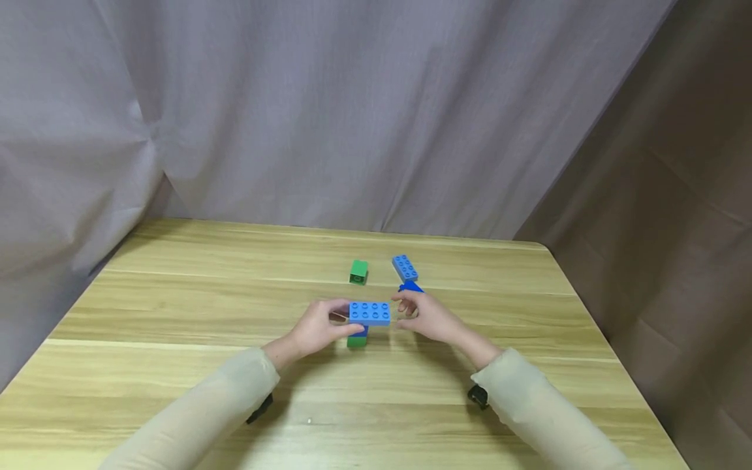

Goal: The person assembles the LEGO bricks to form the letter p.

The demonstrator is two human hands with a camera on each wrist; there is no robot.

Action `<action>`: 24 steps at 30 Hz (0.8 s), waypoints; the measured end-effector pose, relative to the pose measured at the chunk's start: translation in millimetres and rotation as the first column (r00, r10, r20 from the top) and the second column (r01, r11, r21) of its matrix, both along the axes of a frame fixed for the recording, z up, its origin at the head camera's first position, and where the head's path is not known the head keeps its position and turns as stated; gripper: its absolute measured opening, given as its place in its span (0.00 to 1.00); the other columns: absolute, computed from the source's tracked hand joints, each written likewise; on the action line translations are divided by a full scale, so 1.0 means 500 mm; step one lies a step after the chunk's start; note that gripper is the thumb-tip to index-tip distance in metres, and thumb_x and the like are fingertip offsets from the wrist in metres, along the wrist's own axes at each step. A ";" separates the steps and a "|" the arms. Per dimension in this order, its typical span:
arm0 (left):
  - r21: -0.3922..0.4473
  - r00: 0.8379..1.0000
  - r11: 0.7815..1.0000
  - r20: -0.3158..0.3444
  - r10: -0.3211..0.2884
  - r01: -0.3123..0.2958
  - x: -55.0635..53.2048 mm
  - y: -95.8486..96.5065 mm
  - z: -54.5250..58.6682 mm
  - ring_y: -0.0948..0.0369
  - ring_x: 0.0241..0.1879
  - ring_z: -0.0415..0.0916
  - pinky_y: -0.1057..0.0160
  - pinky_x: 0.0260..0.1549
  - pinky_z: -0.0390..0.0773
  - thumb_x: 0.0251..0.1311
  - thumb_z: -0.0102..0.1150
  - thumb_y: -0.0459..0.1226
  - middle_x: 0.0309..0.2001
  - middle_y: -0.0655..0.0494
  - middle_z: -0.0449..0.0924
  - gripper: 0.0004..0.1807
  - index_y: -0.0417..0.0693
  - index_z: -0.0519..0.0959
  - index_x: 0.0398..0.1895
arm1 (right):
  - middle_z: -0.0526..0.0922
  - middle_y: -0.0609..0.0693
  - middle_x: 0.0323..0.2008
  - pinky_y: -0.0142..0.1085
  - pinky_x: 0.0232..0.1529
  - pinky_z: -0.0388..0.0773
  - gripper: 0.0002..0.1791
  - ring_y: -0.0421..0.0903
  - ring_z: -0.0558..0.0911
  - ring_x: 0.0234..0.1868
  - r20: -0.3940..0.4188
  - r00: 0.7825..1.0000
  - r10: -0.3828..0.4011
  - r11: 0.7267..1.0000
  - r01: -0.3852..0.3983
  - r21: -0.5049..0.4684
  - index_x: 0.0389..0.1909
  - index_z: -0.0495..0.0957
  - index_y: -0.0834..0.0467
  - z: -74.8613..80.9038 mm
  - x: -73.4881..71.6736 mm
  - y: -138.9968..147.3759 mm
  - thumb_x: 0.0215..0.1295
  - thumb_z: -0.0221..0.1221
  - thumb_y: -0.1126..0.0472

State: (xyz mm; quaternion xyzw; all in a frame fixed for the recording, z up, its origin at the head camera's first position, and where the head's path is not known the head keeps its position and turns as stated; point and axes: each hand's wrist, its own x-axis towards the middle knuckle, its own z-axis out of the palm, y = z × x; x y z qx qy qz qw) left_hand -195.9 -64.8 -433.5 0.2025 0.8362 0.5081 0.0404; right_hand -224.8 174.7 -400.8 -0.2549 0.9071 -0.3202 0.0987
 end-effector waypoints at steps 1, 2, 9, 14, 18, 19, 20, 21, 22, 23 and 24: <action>0.002 1.000 1.000 0.002 0.001 -0.001 0.000 0.000 0.000 0.57 0.41 0.81 0.67 0.42 0.82 0.51 0.68 0.42 0.42 0.48 0.84 0.24 0.39 0.78 0.50 | 0.79 0.60 0.37 0.32 0.36 0.77 0.25 0.49 0.78 0.37 0.001 0.999 -0.032 0.999 0.032 -0.006 0.53 0.72 0.70 0.000 -0.005 0.006 0.54 0.64 0.66; 0.001 1.000 1.000 0.006 0.003 -0.003 0.000 0.000 -0.001 0.58 0.41 0.81 0.67 0.42 0.82 0.51 0.68 0.42 0.42 0.48 0.84 0.24 0.39 0.78 0.50 | 0.80 0.60 0.37 0.33 0.36 0.77 0.24 0.48 0.78 0.36 0.000 0.998 -0.065 0.998 0.065 -0.010 0.52 0.72 0.71 0.000 -0.009 0.011 0.55 0.64 0.66; -0.011 1.000 1.000 0.023 0.009 -0.009 0.000 0.000 0.001 0.59 0.42 0.81 0.69 0.43 0.82 0.51 0.67 0.41 0.42 0.49 0.83 0.24 0.40 0.77 0.51 | 0.81 0.59 0.35 0.35 0.34 0.77 0.21 0.47 0.78 0.34 -0.051 0.968 -0.246 0.969 0.246 0.001 0.48 0.76 0.69 0.007 -0.031 0.027 0.56 0.64 0.62; -0.014 0.999 1.000 0.031 0.013 -0.013 0.001 0.001 0.002 0.58 0.42 0.81 0.69 0.43 0.82 0.51 0.67 0.41 0.43 0.49 0.83 0.24 0.40 0.77 0.51 | 0.81 0.61 0.41 0.42 0.40 0.78 0.22 0.52 0.78 0.39 -0.072 0.942 -0.328 0.943 0.331 0.039 0.50 0.75 0.67 0.007 -0.048 0.025 0.58 0.63 0.58; -0.008 1.000 1.000 0.029 0.010 -0.010 0.002 0.001 0.003 0.57 0.42 0.81 0.68 0.43 0.82 0.51 0.67 0.41 0.43 0.48 0.83 0.24 0.39 0.77 0.51 | 0.80 0.63 0.46 0.47 0.45 0.79 0.25 0.55 0.79 0.45 -0.084 0.929 -0.360 0.923 0.368 0.113 0.52 0.74 0.66 0.002 -0.061 0.024 0.59 0.62 0.54; -0.005 1.000 1.000 0.029 0.009 -0.009 0.002 0.001 0.003 0.57 0.42 0.81 0.67 0.43 0.82 0.51 0.67 0.41 0.43 0.48 0.83 0.24 0.39 0.77 0.50 | 0.80 0.64 0.47 0.48 0.46 0.79 0.26 0.56 0.79 0.46 -0.087 0.928 -0.363 0.919 0.372 0.131 0.53 0.74 0.66 0.000 -0.064 0.024 0.60 0.62 0.53; -0.004 0.999 1.000 0.033 0.009 -0.009 0.002 0.001 0.003 0.57 0.42 0.81 0.67 0.43 0.82 0.51 0.67 0.41 0.43 0.48 0.83 0.24 0.39 0.77 0.50 | 0.80 0.64 0.47 0.48 0.46 0.78 0.27 0.56 0.79 0.47 -0.087 0.926 -0.367 0.914 0.377 0.149 0.53 0.74 0.66 -0.001 -0.067 0.024 0.59 0.62 0.52; -0.002 0.999 1.000 0.034 0.009 -0.009 0.002 0.001 0.003 0.57 0.42 0.81 0.67 0.43 0.82 0.51 0.67 0.41 0.43 0.48 0.83 0.24 0.39 0.77 0.50 | 0.80 0.63 0.47 0.48 0.47 0.78 0.28 0.56 0.79 0.47 -0.086 0.924 -0.373 0.909 0.383 0.167 0.54 0.73 0.66 -0.002 -0.069 0.023 0.59 0.62 0.51; -0.001 0.999 1.000 0.036 0.010 -0.010 0.002 0.001 0.002 0.57 0.42 0.81 0.67 0.43 0.82 0.51 0.67 0.42 0.43 0.48 0.83 0.24 0.40 0.77 0.50 | 0.80 0.63 0.47 0.48 0.47 0.78 0.29 0.56 0.79 0.47 -0.081 0.923 -0.377 0.905 0.386 0.180 0.54 0.73 0.66 -0.004 -0.072 0.023 0.59 0.62 0.50; -0.001 0.999 1.000 0.037 0.009 -0.009 0.001 0.001 0.002 0.57 0.42 0.81 0.67 0.43 0.82 0.51 0.67 0.42 0.43 0.48 0.83 0.24 0.40 0.77 0.50 | 0.80 0.63 0.47 0.47 0.47 0.78 0.29 0.56 0.79 0.46 -0.077 0.922 -0.379 0.902 0.386 0.195 0.54 0.73 0.66 -0.006 -0.074 0.022 0.59 0.62 0.49; -0.001 0.999 1.000 0.035 0.011 -0.011 0.001 0.002 0.001 0.57 0.42 0.81 0.67 0.43 0.82 0.51 0.67 0.42 0.42 0.47 0.83 0.24 0.39 0.77 0.50 | 0.80 0.63 0.47 0.47 0.46 0.79 0.30 0.55 0.79 0.45 -0.072 0.923 -0.379 0.899 0.386 0.208 0.55 0.72 0.66 -0.007 -0.076 0.021 0.59 0.62 0.49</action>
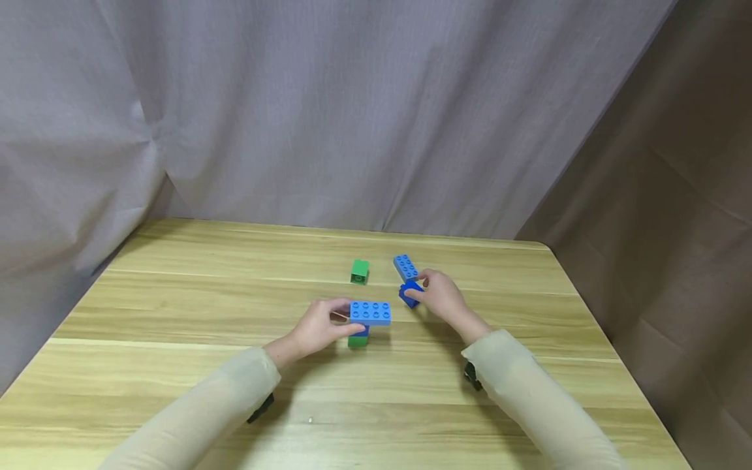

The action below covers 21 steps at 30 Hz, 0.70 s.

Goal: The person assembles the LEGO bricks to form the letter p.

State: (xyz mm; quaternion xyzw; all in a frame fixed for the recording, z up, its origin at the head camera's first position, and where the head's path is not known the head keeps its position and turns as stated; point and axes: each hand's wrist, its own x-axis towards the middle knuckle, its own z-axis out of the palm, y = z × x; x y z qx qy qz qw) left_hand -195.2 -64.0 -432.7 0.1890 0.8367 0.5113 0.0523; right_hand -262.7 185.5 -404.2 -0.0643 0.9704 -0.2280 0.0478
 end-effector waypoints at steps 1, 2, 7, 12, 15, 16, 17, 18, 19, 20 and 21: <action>0.001 1.000 1.000 0.000 0.001 -0.001 0.000 0.000 0.000 0.57 0.42 0.81 0.67 0.43 0.82 0.51 0.67 0.42 0.42 0.47 0.83 0.24 0.39 0.77 0.50 | 0.80 0.62 0.47 0.46 0.45 0.79 0.31 0.54 0.80 0.44 0.010 1.000 -0.003 1.000 0.003 0.012 0.55 0.72 0.66 -0.001 -0.002 -0.001 0.59 0.62 0.48; 0.002 1.000 1.000 -0.001 0.001 -0.001 0.000 0.000 0.000 0.57 0.42 0.81 0.67 0.43 0.82 0.51 0.67 0.42 0.42 0.47 0.83 0.24 0.39 0.77 0.50 | 0.80 0.62 0.47 0.45 0.44 0.79 0.31 0.53 0.79 0.43 0.023 1.000 -0.010 1.000 0.009 0.019 0.56 0.71 0.66 -0.003 -0.003 -0.003 0.59 0.62 0.47; 0.004 1.000 1.000 0.004 0.002 -0.002 0.000 -0.001 0.002 0.57 0.42 0.81 0.67 0.43 0.82 0.51 0.67 0.42 0.42 0.46 0.83 0.24 0.38 0.77 0.50 | 0.80 0.62 0.48 0.45 0.45 0.80 0.33 0.51 0.80 0.43 0.046 0.999 -0.030 0.998 0.027 0.062 0.56 0.71 0.66 -0.018 -0.010 -0.010 0.58 0.62 0.46; -0.005 1.000 1.000 0.003 0.002 -0.002 0.000 -0.001 0.000 0.57 0.42 0.81 0.67 0.43 0.82 0.51 0.67 0.42 0.43 0.47 0.83 0.25 0.38 0.77 0.51 | 0.78 0.66 0.53 0.48 0.51 0.79 0.32 0.57 0.80 0.51 0.049 0.998 -0.033 0.997 0.029 0.074 0.57 0.70 0.69 -0.032 -0.015 -0.015 0.59 0.62 0.50; 0.000 1.000 1.000 0.005 0.001 -0.001 0.000 0.000 0.001 0.57 0.42 0.81 0.67 0.43 0.82 0.52 0.67 0.42 0.43 0.47 0.83 0.25 0.38 0.77 0.51 | 0.77 0.66 0.53 0.48 0.53 0.78 0.31 0.58 0.79 0.53 0.047 0.998 -0.035 0.997 0.032 0.065 0.56 0.71 0.69 -0.033 -0.015 -0.017 0.59 0.62 0.52; 0.002 1.000 1.000 0.005 0.000 0.000 0.001 0.000 0.001 0.57 0.42 0.81 0.67 0.43 0.82 0.52 0.67 0.42 0.43 0.47 0.83 0.25 0.38 0.77 0.51 | 0.78 0.66 0.53 0.48 0.53 0.79 0.31 0.58 0.79 0.53 0.045 0.998 -0.036 0.998 0.033 0.059 0.56 0.71 0.70 -0.034 -0.014 -0.017 0.59 0.62 0.52; 0.003 1.000 1.000 0.004 0.001 -0.001 0.001 0.000 0.001 0.57 0.42 0.81 0.67 0.43 0.82 0.52 0.67 0.42 0.43 0.47 0.83 0.25 0.38 0.77 0.51 | 0.78 0.66 0.52 0.48 0.52 0.79 0.30 0.58 0.79 0.52 0.040 0.999 -0.034 0.998 0.032 0.051 0.55 0.71 0.70 -0.034 -0.014 -0.017 0.59 0.62 0.53; 0.004 1.000 1.000 0.003 0.002 -0.002 0.002 0.000 0.002 0.57 0.42 0.81 0.67 0.43 0.82 0.52 0.67 0.42 0.43 0.47 0.83 0.25 0.38 0.77 0.50 | 0.78 0.66 0.52 0.48 0.52 0.79 0.30 0.58 0.79 0.52 0.035 0.999 -0.033 0.999 0.031 0.042 0.55 0.71 0.70 -0.034 -0.013 -0.017 0.59 0.62 0.53; 0.005 1.000 1.000 0.003 0.002 -0.002 0.002 0.000 0.002 0.57 0.42 0.81 0.67 0.43 0.82 0.52 0.67 0.42 0.43 0.47 0.83 0.25 0.38 0.77 0.50 | 0.78 0.66 0.51 0.48 0.52 0.79 0.29 0.58 0.79 0.52 0.030 0.999 -0.033 0.999 0.032 0.032 0.54 0.72 0.70 -0.034 -0.012 -0.017 0.58 0.62 0.53; 0.005 1.000 1.000 0.003 0.002 -0.002 0.003 0.000 0.002 0.57 0.42 0.81 0.67 0.43 0.82 0.51 0.67 0.42 0.43 0.47 0.83 0.25 0.38 0.77 0.50 | 0.79 0.66 0.51 0.47 0.52 0.79 0.29 0.58 0.79 0.51 0.026 0.999 -0.032 0.999 0.031 0.024 0.54 0.72 0.70 -0.034 -0.012 -0.017 0.58 0.63 0.54; 0.005 1.000 1.000 0.002 0.002 -0.002 0.003 -0.001 0.002 0.57 0.42 0.81 0.67 0.43 0.82 0.51 0.67 0.42 0.43 0.47 0.83 0.25 0.38 0.77 0.50 | 0.79 0.66 0.50 0.47 0.52 0.79 0.29 0.58 0.80 0.51 0.024 0.999 -0.031 0.999 0.031 0.014 0.54 0.72 0.70 -0.034 -0.011 -0.016 0.58 0.63 0.54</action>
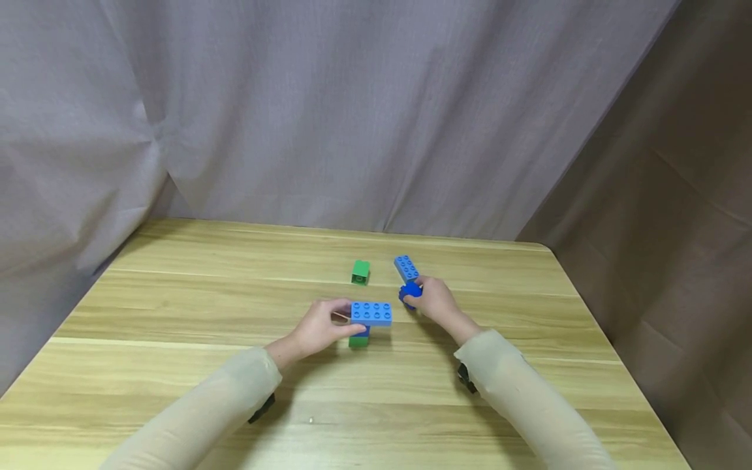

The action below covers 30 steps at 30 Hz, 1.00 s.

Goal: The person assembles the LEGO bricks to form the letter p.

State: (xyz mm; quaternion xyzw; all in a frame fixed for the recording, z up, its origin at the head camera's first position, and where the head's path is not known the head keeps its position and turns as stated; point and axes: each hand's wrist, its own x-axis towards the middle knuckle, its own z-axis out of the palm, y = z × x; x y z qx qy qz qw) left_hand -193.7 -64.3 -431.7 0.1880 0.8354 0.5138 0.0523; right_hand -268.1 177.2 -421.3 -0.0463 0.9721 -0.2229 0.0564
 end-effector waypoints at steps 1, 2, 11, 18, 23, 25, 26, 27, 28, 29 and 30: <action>0.000 1.000 1.000 0.000 0.000 0.000 0.000 0.000 0.000 0.57 0.42 0.81 0.67 0.43 0.82 0.51 0.67 0.42 0.43 0.47 0.83 0.25 0.38 0.77 0.50 | 0.79 0.66 0.50 0.47 0.51 0.79 0.29 0.57 0.80 0.50 -0.002 1.000 -0.001 1.000 0.001 -0.016 0.54 0.72 0.70 0.000 0.001 0.001 0.58 0.63 0.54; -0.001 1.000 1.000 0.000 0.000 0.000 0.001 0.000 0.000 0.57 0.42 0.81 0.68 0.42 0.82 0.51 0.67 0.42 0.43 0.47 0.83 0.25 0.38 0.77 0.50 | 0.80 0.66 0.49 0.47 0.51 0.80 0.29 0.57 0.80 0.50 -0.007 1.000 0.000 1.000 -0.001 -0.027 0.54 0.72 0.71 0.000 0.001 0.002 0.57 0.63 0.54; -0.001 1.000 1.000 -0.003 0.000 0.000 0.001 -0.001 0.000 0.57 0.42 0.81 0.68 0.42 0.82 0.51 0.67 0.42 0.43 0.46 0.83 0.25 0.38 0.77 0.51 | 0.78 0.67 0.50 0.48 0.53 0.78 0.30 0.58 0.78 0.52 0.031 0.999 -0.022 0.988 0.027 -0.151 0.56 0.70 0.70 0.011 0.008 0.004 0.57 0.63 0.55; -0.007 1.000 1.000 0.001 0.005 -0.005 -0.001 0.000 -0.002 0.57 0.41 0.81 0.68 0.42 0.82 0.51 0.67 0.42 0.43 0.46 0.83 0.25 0.38 0.76 0.51 | 0.79 0.66 0.47 0.47 0.52 0.79 0.24 0.56 0.79 0.47 0.027 1.000 -0.004 0.981 0.009 -0.194 0.49 0.71 0.69 0.020 0.014 0.003 0.55 0.63 0.60; -0.013 1.000 1.000 0.002 0.008 -0.008 -0.001 0.000 -0.002 0.57 0.42 0.81 0.68 0.42 0.82 0.51 0.67 0.42 0.43 0.47 0.83 0.25 0.38 0.76 0.51 | 0.78 0.66 0.48 0.48 0.54 0.77 0.23 0.58 0.77 0.50 0.027 1.000 0.014 0.965 -0.006 -0.261 0.49 0.70 0.68 0.023 0.014 0.004 0.55 0.62 0.62; -0.011 1.000 1.000 0.001 0.007 -0.007 -0.001 0.000 -0.002 0.57 0.42 0.81 0.68 0.42 0.82 0.51 0.67 0.42 0.43 0.47 0.83 0.25 0.38 0.77 0.51 | 0.77 0.67 0.50 0.49 0.56 0.75 0.24 0.59 0.76 0.53 0.034 0.999 0.020 0.956 -0.009 -0.292 0.51 0.69 0.68 0.024 0.014 0.005 0.56 0.62 0.62; -0.011 1.000 1.000 -0.001 0.008 -0.008 -0.001 0.000 -0.002 0.57 0.42 0.81 0.68 0.42 0.82 0.51 0.67 0.42 0.43 0.47 0.83 0.25 0.38 0.77 0.51 | 0.77 0.67 0.50 0.49 0.57 0.75 0.25 0.59 0.76 0.53 0.039 0.999 0.025 0.950 -0.011 -0.311 0.53 0.69 0.69 0.025 0.014 0.005 0.57 0.62 0.63; -0.010 1.000 1.000 -0.002 0.010 -0.010 -0.001 0.000 -0.002 0.57 0.42 0.81 0.68 0.42 0.82 0.51 0.67 0.42 0.43 0.47 0.83 0.25 0.38 0.77 0.50 | 0.77 0.67 0.51 0.49 0.57 0.75 0.25 0.60 0.76 0.53 0.042 0.999 0.030 0.945 -0.015 -0.326 0.54 0.69 0.69 0.026 0.015 0.005 0.57 0.62 0.63; -0.007 1.000 1.000 -0.004 0.011 -0.011 -0.001 0.001 -0.002 0.57 0.41 0.81 0.68 0.42 0.82 0.51 0.68 0.41 0.42 0.47 0.83 0.25 0.38 0.77 0.50 | 0.77 0.68 0.50 0.49 0.57 0.75 0.26 0.60 0.77 0.53 0.039 0.998 0.040 0.941 -0.024 -0.337 0.55 0.69 0.69 0.026 0.016 0.005 0.57 0.61 0.63; -0.004 1.000 1.000 -0.007 0.012 -0.012 -0.001 0.001 -0.002 0.57 0.41 0.81 0.68 0.42 0.82 0.51 0.68 0.41 0.42 0.46 0.83 0.24 0.38 0.77 0.50 | 0.77 0.68 0.50 0.49 0.56 0.75 0.26 0.60 0.77 0.53 0.037 0.998 0.044 0.937 -0.028 -0.347 0.56 0.69 0.68 0.026 0.017 0.005 0.57 0.61 0.63; -0.002 1.000 1.000 -0.009 0.013 -0.013 -0.001 0.001 -0.002 0.57 0.41 0.81 0.68 0.41 0.82 0.51 0.68 0.41 0.42 0.46 0.83 0.24 0.38 0.77 0.50 | 0.78 0.67 0.50 0.49 0.56 0.76 0.26 0.60 0.77 0.52 0.035 0.998 0.047 0.934 -0.032 -0.356 0.56 0.69 0.68 0.027 0.018 0.005 0.57 0.61 0.64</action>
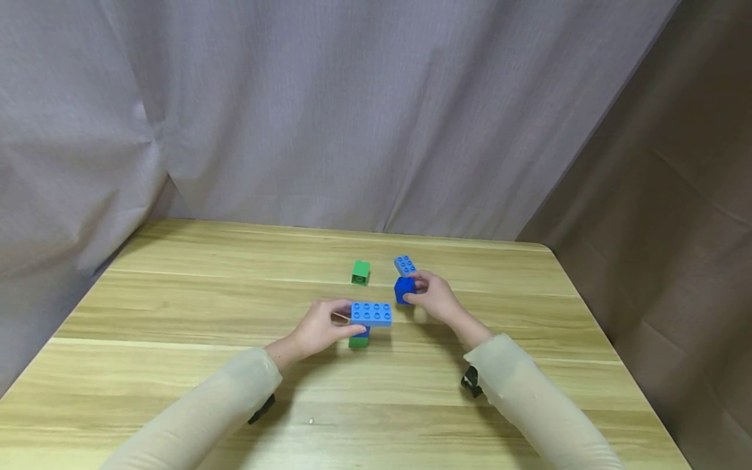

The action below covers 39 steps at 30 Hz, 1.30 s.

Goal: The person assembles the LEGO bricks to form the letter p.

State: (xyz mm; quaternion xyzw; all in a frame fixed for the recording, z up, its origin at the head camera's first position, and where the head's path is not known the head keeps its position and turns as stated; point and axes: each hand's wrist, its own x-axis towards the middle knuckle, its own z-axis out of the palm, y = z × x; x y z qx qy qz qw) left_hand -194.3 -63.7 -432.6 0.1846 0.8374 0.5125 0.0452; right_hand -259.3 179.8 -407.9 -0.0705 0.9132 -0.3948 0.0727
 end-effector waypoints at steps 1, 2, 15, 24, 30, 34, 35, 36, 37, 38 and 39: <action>0.000 1.000 1.000 -0.003 0.003 -0.003 0.000 0.000 0.000 0.57 0.41 0.81 0.68 0.41 0.82 0.51 0.68 0.41 0.42 0.47 0.83 0.24 0.38 0.77 0.49 | 0.78 0.67 0.50 0.48 0.55 0.76 0.26 0.59 0.77 0.52 0.002 1.000 0.000 1.000 0.000 -0.014 0.57 0.69 0.67 0.001 0.001 0.000 0.57 0.61 0.64; 0.000 1.000 1.000 -0.007 0.004 -0.004 0.000 0.000 0.000 0.57 0.40 0.81 0.69 0.41 0.82 0.50 0.68 0.40 0.42 0.46 0.83 0.24 0.38 0.77 0.49 | 0.78 0.67 0.50 0.48 0.55 0.77 0.26 0.59 0.77 0.52 0.001 1.000 0.002 1.000 -0.002 -0.023 0.57 0.70 0.67 0.002 0.002 0.000 0.57 0.61 0.64; -0.004 1.000 1.000 -0.010 -0.001 0.001 0.002 -0.002 0.005 0.56 0.41 0.81 0.68 0.41 0.82 0.50 0.68 0.40 0.42 0.46 0.83 0.23 0.38 0.77 0.48 | 0.77 0.68 0.52 0.48 0.55 0.77 0.27 0.61 0.78 0.53 0.008 1.000 -0.001 0.995 0.002 -0.100 0.59 0.68 0.67 0.028 0.015 0.001 0.58 0.60 0.65; -0.006 1.000 1.000 -0.012 0.004 -0.004 0.001 -0.003 0.005 0.56 0.41 0.81 0.68 0.41 0.82 0.50 0.68 0.41 0.42 0.46 0.83 0.24 0.38 0.77 0.49 | 0.79 0.66 0.49 0.46 0.52 0.79 0.28 0.58 0.79 0.49 -0.041 0.999 0.007 0.995 -0.012 -0.101 0.59 0.70 0.65 0.051 0.022 -0.004 0.58 0.62 0.63; -0.008 1.000 1.000 -0.011 0.007 -0.008 0.000 -0.005 0.004 0.57 0.41 0.81 0.68 0.41 0.82 0.51 0.68 0.41 0.42 0.46 0.83 0.23 0.39 0.77 0.48 | 0.79 0.66 0.49 0.45 0.51 0.79 0.28 0.58 0.79 0.49 -0.044 0.999 0.031 0.995 -0.035 -0.096 0.59 0.70 0.66 0.075 0.034 -0.020 0.58 0.62 0.63; -0.006 1.000 1.000 -0.003 0.006 -0.006 0.000 -0.005 0.005 0.57 0.41 0.81 0.67 0.42 0.82 0.51 0.67 0.41 0.42 0.47 0.83 0.22 0.39 0.78 0.48 | 0.80 0.66 0.49 0.44 0.50 0.80 0.27 0.57 0.79 0.49 -0.045 0.998 0.050 0.992 -0.054 -0.115 0.59 0.70 0.66 0.092 0.046 -0.034 0.57 0.62 0.63; -0.005 1.000 1.000 -0.002 0.006 -0.006 0.000 -0.005 0.005 0.57 0.41 0.81 0.67 0.42 0.82 0.51 0.67 0.41 0.42 0.47 0.83 0.22 0.40 0.78 0.48 | 0.80 0.66 0.48 0.43 0.50 0.80 0.27 0.57 0.80 0.49 -0.048 0.997 0.056 0.991 -0.062 -0.119 0.58 0.70 0.66 0.096 0.049 -0.037 0.57 0.62 0.64; -0.003 1.000 1.000 -0.001 0.006 -0.006 0.001 -0.005 0.005 0.57 0.41 0.81 0.67 0.42 0.82 0.51 0.67 0.42 0.42 0.47 0.83 0.22 0.40 0.78 0.48 | 0.80 0.66 0.48 0.43 0.49 0.81 0.27 0.56 0.80 0.48 -0.053 0.997 0.064 0.990 -0.071 -0.124 0.58 0.71 0.66 0.099 0.053 -0.040 0.57 0.62 0.64; -0.001 1.000 1.000 -0.001 0.004 -0.004 0.001 -0.005 0.005 0.57 0.41 0.81 0.67 0.42 0.82 0.51 0.67 0.42 0.42 0.47 0.83 0.22 0.40 0.78 0.48 | 0.80 0.66 0.47 0.42 0.49 0.81 0.27 0.56 0.80 0.47 -0.057 0.996 0.074 0.989 -0.081 -0.126 0.58 0.71 0.67 0.102 0.056 -0.043 0.57 0.62 0.64; 0.000 1.000 1.000 -0.001 0.004 -0.004 0.001 -0.005 0.005 0.57 0.42 0.81 0.67 0.42 0.82 0.51 0.67 0.42 0.42 0.47 0.83 0.23 0.40 0.78 0.48 | 0.81 0.66 0.46 0.42 0.48 0.81 0.26 0.55 0.80 0.46 -0.064 0.994 0.084 0.987 -0.092 -0.129 0.57 0.71 0.67 0.105 0.059 -0.046 0.57 0.62 0.65; 0.000 1.000 1.000 -0.002 0.004 -0.004 0.001 -0.005 0.005 0.57 0.42 0.81 0.67 0.42 0.82 0.51 0.67 0.42 0.42 0.47 0.83 0.23 0.40 0.78 0.48 | 0.81 0.66 0.45 0.42 0.47 0.81 0.26 0.55 0.80 0.45 -0.068 0.993 0.091 0.986 -0.100 -0.133 0.57 0.72 0.67 0.107 0.062 -0.049 0.57 0.63 0.65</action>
